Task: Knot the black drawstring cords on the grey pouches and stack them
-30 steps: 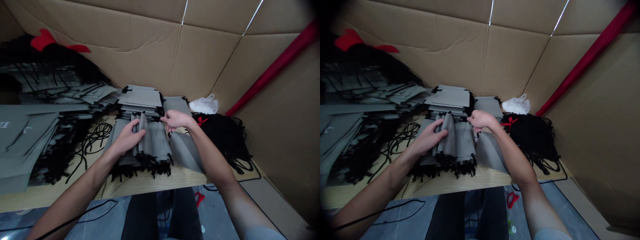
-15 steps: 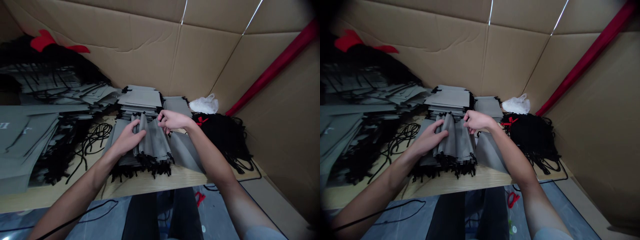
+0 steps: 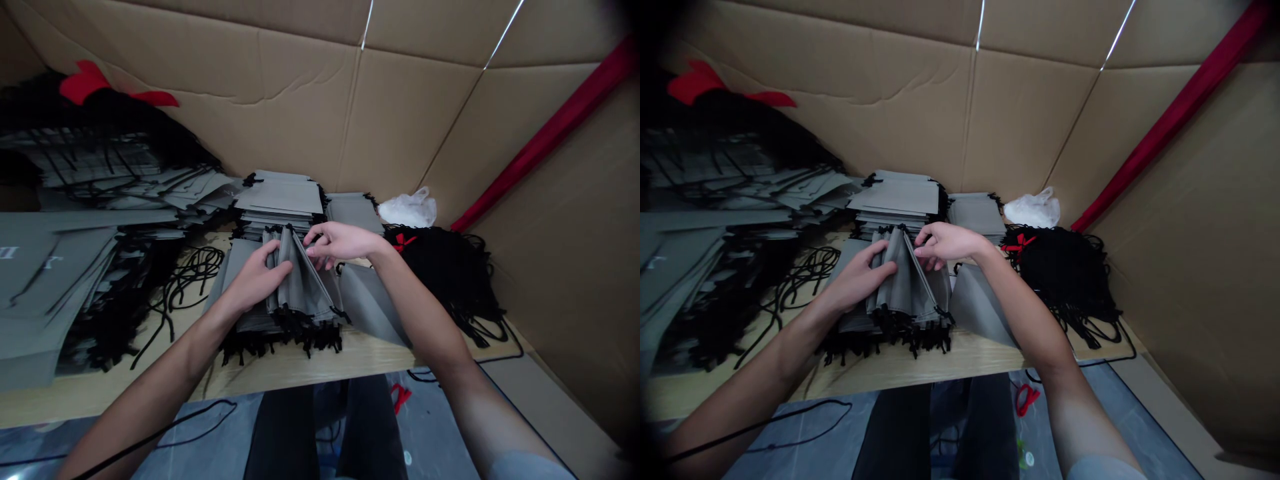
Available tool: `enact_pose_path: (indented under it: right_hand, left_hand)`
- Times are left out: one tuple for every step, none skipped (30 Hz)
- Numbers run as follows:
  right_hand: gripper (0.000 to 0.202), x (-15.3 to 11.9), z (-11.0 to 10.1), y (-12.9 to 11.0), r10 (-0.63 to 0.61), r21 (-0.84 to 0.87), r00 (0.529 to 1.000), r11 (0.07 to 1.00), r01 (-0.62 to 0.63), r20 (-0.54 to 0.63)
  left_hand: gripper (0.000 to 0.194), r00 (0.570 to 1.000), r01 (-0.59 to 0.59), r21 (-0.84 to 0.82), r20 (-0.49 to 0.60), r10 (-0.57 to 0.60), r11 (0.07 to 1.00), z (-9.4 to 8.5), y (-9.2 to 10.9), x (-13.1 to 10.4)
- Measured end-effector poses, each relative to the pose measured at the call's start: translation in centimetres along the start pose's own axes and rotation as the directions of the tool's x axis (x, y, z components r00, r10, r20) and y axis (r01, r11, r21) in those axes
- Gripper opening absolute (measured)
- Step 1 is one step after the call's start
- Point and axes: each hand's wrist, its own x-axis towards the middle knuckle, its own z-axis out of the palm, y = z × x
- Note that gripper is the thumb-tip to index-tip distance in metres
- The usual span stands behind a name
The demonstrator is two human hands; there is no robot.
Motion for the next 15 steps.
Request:
enact_pose_path:
  right_hand:
    - [0.009,0.0,0.0,0.0,-0.001,-0.009,1.0,1.0,0.001,0.0]
    - [0.008,0.0,0.0,-0.1,-0.001,-0.018,1.0,1.0,0.001,-0.002]
    - [0.007,0.0,0.0,-0.1,-0.001,-0.029,1.0,1.0,0.001,-0.007]
    - [0.008,0.0,0.0,0.0,0.0,-0.04,1.0,0.999,0.0,-0.015]
    - [0.012,0.1,-0.1,0.0,0.001,-0.052,1.0,0.999,-0.002,-0.025]
    - [0.018,0.2,-0.1,0.2,0.003,-0.064,0.999,0.998,-0.006,-0.037]
    - [0.024,0.3,-0.2,0.3,0.008,-0.076,0.999,0.997,-0.011,-0.048]
    - [0.029,0.5,-0.3,0.5,0.014,-0.087,0.998,0.996,-0.019,-0.058]
    - [0.033,0.7,-0.4,0.8,0.022,-0.097,0.998,0.995,-0.028,-0.065]
    - [0.035,0.9,-0.4,1.0,0.031,-0.105,0.997,0.994,-0.038,-0.069]
    - [0.034,1.1,-0.5,1.2,0.04,-0.112,0.997,0.993,-0.048,-0.072]
    - [0.033,1.3,-0.6,1.5,0.049,-0.115,0.996,0.992,-0.057,-0.074]
    - [0.033,1.4,-0.7,1.6,0.056,-0.114,0.996,0.991,-0.064,-0.074]
    - [0.033,1.4,-0.7,1.7,0.061,-0.108,0.995,0.992,-0.069,-0.073]
    - [0.034,1.4,-0.7,1.7,0.065,-0.096,0.996,0.993,-0.071,-0.067]
  left_hand:
    - [0.044,1.0,-0.002,0.0,-0.005,0.002,1.0,0.0,0.0,0.0]
    - [0.043,1.0,-0.002,-0.001,-0.006,0.002,1.0,0.0,0.1,0.0]
    - [0.043,1.0,-0.002,-0.004,-0.002,0.002,1.0,0.0,0.1,0.0]
    - [0.043,1.0,-0.001,-0.008,0.007,0.001,1.0,0.1,0.2,-0.1]
    - [0.043,1.0,0.002,-0.012,0.016,-0.001,1.0,0.1,0.2,-0.1]
    - [0.044,1.0,0.006,-0.015,0.022,-0.005,1.0,0.1,0.2,-0.2]
    - [0.045,1.0,0.01,-0.016,0.024,-0.01,1.0,0.1,0.3,-0.2]
    - [0.045,1.0,0.014,-0.015,0.021,-0.014,1.0,0.1,0.4,-0.2]
    - [0.044,1.0,0.018,-0.013,0.016,-0.018,1.0,0.1,0.4,-0.3]
    - [0.044,1.0,0.021,-0.011,0.01,-0.021,1.0,0.1,0.5,-0.3]
    - [0.044,1.0,0.023,-0.01,0.005,-0.023,1.0,0.1,0.6,-0.3]
    - [0.044,1.0,0.024,-0.01,0.004,-0.024,1.0,0.1,0.7,-0.4]
    - [0.044,1.0,0.024,-0.012,0.004,-0.024,1.0,0.2,0.8,-0.4]
    - [0.043,1.0,0.024,-0.013,0.005,-0.024,1.0,0.2,0.8,-0.4]
    - [0.042,1.0,0.024,-0.013,0.006,-0.024,1.0,0.2,0.8,-0.4]
